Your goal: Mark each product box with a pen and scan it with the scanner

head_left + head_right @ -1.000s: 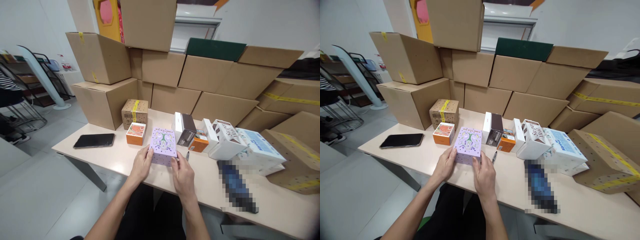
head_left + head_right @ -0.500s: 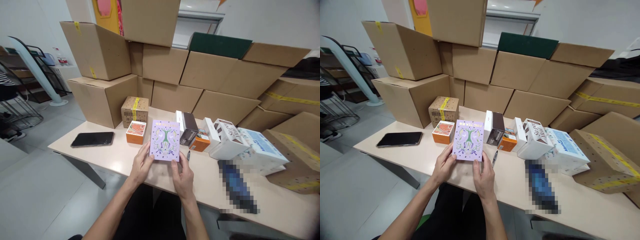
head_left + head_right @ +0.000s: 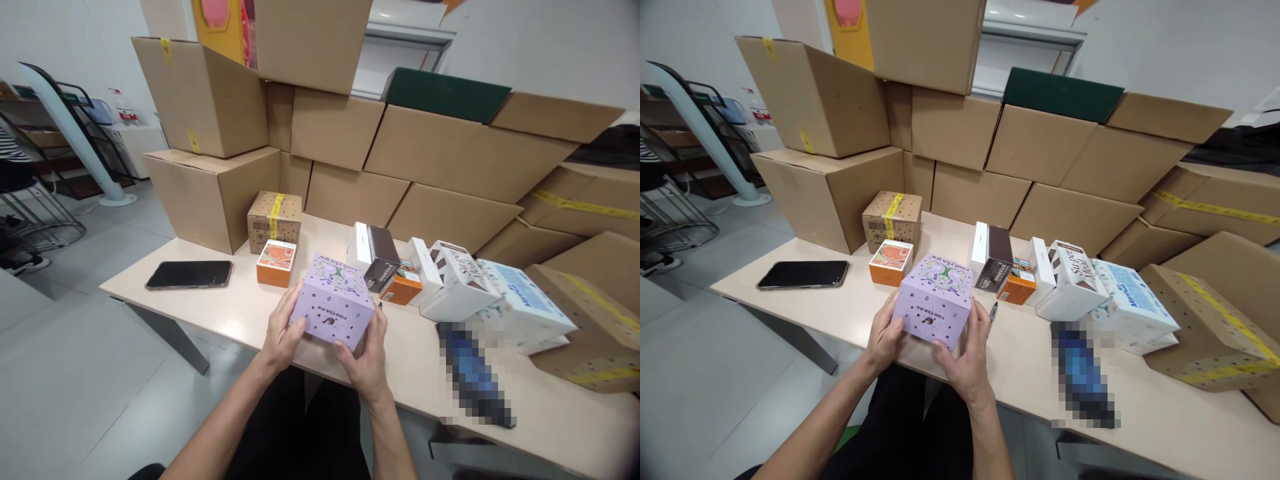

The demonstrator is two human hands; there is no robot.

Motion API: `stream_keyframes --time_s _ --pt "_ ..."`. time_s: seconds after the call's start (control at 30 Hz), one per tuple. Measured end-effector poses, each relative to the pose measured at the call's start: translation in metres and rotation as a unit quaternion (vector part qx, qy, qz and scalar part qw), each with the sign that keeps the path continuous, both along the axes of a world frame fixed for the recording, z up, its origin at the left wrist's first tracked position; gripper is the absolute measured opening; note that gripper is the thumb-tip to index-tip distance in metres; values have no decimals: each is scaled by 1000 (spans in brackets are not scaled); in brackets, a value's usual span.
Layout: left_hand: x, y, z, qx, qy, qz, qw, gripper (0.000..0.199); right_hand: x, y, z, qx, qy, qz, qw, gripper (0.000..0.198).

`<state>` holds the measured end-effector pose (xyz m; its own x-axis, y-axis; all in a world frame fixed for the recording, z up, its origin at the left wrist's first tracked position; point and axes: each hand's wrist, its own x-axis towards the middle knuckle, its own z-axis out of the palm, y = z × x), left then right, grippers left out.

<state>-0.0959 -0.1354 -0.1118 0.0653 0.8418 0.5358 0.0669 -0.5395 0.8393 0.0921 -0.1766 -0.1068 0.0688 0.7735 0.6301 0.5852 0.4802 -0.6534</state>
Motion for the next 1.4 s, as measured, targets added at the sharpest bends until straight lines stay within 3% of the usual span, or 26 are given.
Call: stream_keyframes --time_s 0.13,0.3,0.47,0.57,0.97,1.2,1.3,1.4 --pt "-2 -5 -4 -10 -32 10 999 67 0 -1 1 -22 8 38 999 97" --pt "-6 -4 -8 40 -2 14 999 63 8 7 2 -2 9 9 1000 78" --pt "-6 -2 -3 115 33 -12 993 54 22 15 3 -45 103 -10 994 49" --pt "-3 -2 1 122 51 -20 991 53 25 16 4 -57 124 -22 990 45" --pt "-2 7 4 -59 72 -92 991 72 17 16 6 -107 113 -49 987 52" --pt "-1 10 -1 -123 -31 -60 990 69 18 11 6 -118 112 32 986 61" --pt "-1 12 2 -167 -77 -38 982 64 16 9 4 -114 103 44 987 61" --pt "0 13 4 -175 -65 -19 982 62 16 9 3 -127 91 37 987 61"
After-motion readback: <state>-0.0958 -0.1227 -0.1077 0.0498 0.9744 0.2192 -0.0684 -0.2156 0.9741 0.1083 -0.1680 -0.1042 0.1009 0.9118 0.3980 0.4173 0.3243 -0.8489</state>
